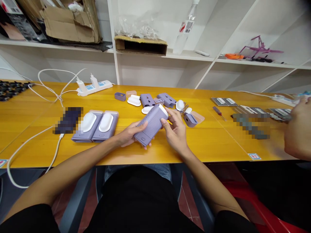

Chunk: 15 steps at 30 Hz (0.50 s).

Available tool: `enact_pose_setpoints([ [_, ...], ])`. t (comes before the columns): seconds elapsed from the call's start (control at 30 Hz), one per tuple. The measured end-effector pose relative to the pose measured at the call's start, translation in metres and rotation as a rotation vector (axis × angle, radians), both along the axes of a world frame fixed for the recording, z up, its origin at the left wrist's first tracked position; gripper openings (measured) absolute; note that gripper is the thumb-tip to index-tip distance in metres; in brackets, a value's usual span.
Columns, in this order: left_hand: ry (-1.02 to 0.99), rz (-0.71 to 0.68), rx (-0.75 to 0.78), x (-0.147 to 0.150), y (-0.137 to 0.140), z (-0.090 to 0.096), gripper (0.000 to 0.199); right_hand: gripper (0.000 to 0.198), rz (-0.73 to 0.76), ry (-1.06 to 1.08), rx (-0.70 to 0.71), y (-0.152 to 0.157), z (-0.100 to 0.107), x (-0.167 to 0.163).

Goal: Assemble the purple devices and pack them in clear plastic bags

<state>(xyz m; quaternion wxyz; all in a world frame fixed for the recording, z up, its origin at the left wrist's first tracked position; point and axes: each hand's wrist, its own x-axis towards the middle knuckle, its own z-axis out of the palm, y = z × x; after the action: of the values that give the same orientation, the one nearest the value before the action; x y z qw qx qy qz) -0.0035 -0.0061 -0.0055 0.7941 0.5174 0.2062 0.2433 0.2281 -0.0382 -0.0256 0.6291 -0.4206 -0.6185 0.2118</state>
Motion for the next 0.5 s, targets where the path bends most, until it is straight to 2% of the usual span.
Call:
enact_pose_setpoints([
  [0.23,-0.040,0.031,0.036,0.000,0.000,0.005,0.084,0.055,0.030,0.137,-0.118,0.010,-0.007,0.012],
  [0.37,0.042,0.063,0.050,0.000,0.000,0.007,0.077,0.057,0.085,0.144,-0.141,0.009,0.000,0.014],
  [0.5,0.130,0.117,0.149,-0.002,0.002,0.009,0.068,0.061,0.167,0.126,-0.164,0.005,0.009,0.012],
])
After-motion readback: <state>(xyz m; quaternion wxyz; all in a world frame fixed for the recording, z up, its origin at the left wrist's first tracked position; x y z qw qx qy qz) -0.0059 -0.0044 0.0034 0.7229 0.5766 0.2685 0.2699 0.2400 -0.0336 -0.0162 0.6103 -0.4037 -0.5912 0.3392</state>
